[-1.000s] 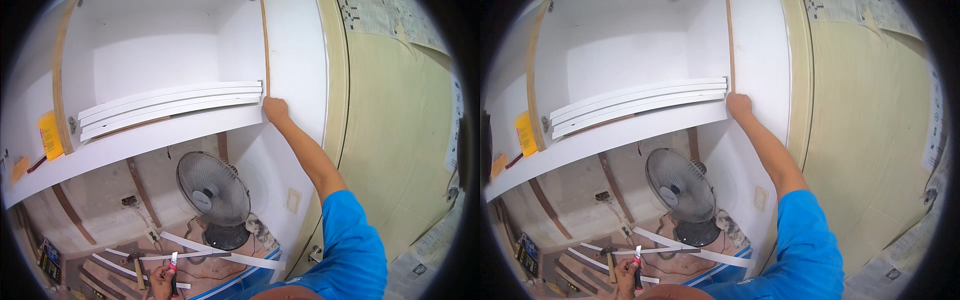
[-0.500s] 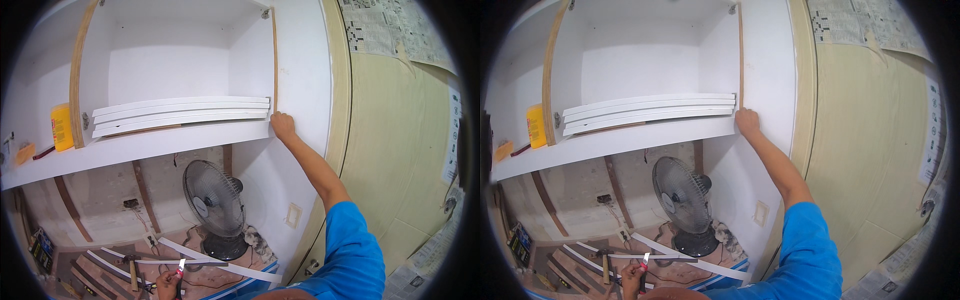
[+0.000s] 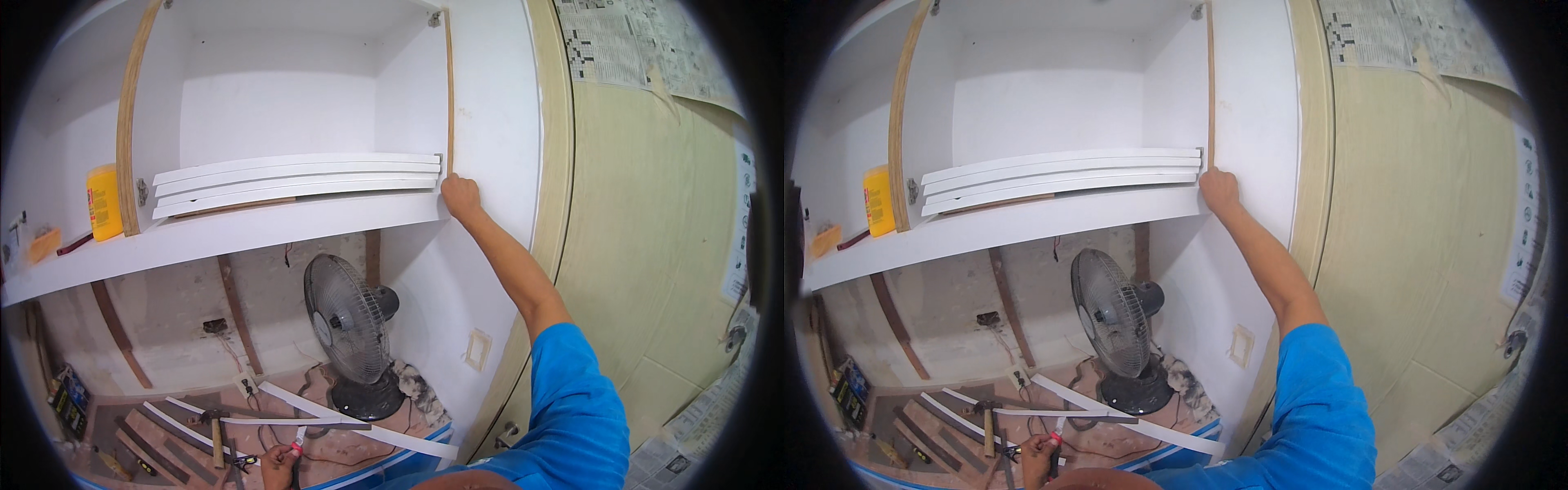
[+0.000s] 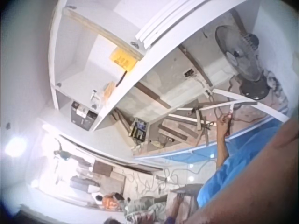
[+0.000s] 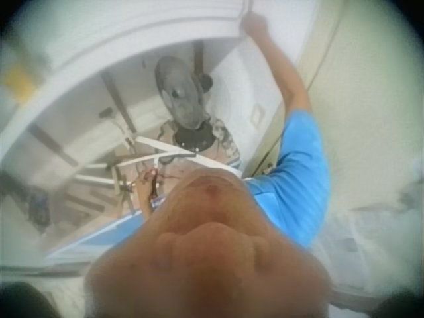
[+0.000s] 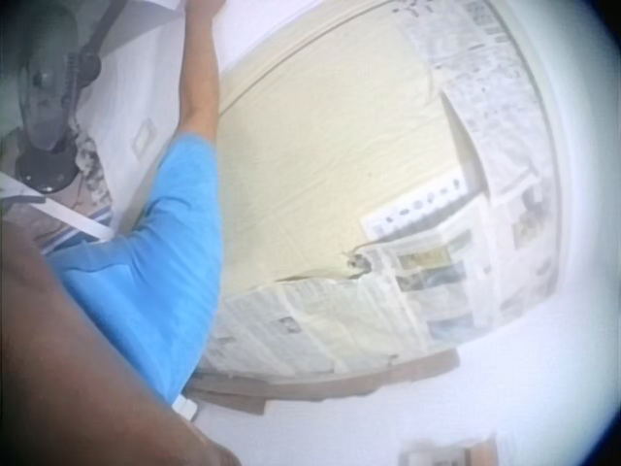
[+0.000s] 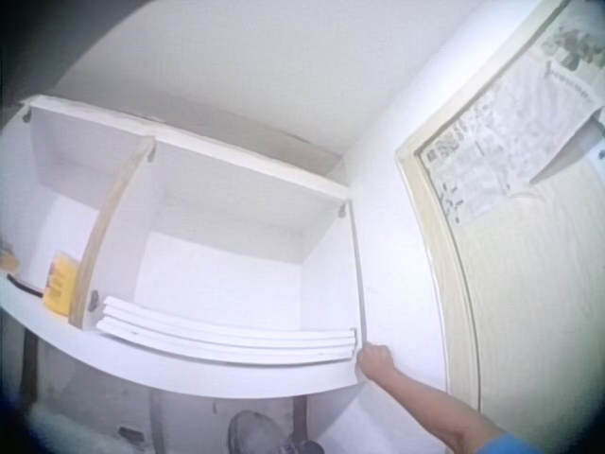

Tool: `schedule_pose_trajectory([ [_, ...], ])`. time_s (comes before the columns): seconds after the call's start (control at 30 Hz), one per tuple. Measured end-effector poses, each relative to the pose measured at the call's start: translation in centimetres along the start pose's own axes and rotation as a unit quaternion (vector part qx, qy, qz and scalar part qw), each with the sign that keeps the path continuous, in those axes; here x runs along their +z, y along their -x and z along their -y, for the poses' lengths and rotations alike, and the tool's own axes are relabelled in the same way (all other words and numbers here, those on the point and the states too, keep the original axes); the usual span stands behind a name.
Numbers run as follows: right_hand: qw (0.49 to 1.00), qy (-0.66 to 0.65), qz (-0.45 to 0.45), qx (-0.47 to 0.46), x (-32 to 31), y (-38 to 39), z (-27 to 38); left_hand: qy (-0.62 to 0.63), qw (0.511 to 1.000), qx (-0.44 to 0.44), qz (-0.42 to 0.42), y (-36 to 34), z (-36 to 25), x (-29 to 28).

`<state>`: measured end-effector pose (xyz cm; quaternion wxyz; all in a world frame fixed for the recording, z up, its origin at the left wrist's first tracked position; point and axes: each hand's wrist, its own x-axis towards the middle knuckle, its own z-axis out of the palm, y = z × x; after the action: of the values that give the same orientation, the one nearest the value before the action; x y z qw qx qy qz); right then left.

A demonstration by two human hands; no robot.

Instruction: The person measures and marks a white cabinet shelf using a metal ruler and a red utility knife, then cuts and fits white trim pieces along the shelf edge. The person repeatedly measures, marks, and cuts trim to fit the cabinet.

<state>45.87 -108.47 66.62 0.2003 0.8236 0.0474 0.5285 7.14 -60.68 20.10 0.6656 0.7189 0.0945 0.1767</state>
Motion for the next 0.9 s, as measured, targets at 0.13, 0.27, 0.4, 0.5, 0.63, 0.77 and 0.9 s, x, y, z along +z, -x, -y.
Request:
schedule_pose_trajectory([
  [0.13, 0.989, -0.080, -0.073, 0.105, -2.7, 0.5, 0.4, 0.034, 0.999, -0.010, 0.005, 0.2, 1.0, 0.2],
  [0.27, 0.755, -0.606, 0.248, 0.025, -4.7, 2.9, 0.2, 0.029, 0.999, 0.035, 0.015, 0.1, 1.4, 0.3],
  [0.4, 0.880, -0.474, -0.001, -0.040, -2.8, 6.7, 1.2, -0.026, 0.999, 0.015, 0.034, 0.1, 1.2, -0.2],
  [0.5, 0.890, -0.385, 0.119, 0.214, -0.5, 7.8, 1.0, 0.019, 0.998, -0.035, 0.056, 0.0, 0.9, 0.1],
  [0.63, 0.909, -0.363, 0.063, 0.197, 1.0, 8.5, 1.2, -0.020, 0.997, -0.047, 0.052, 0.3, 0.2, 0.9],
  [0.77, 0.920, -0.346, 0.072, 0.170, 0.8, 6.7, 2.0, -0.025, 0.997, -0.058, 0.051, 0.5, -0.1, 1.2],
  [0.9, 0.936, -0.266, 0.146, 0.176, 0.8, 5.7, 3.5, -0.017, 0.996, -0.071, 0.057, 0.7, 0.5, 1.4],
])
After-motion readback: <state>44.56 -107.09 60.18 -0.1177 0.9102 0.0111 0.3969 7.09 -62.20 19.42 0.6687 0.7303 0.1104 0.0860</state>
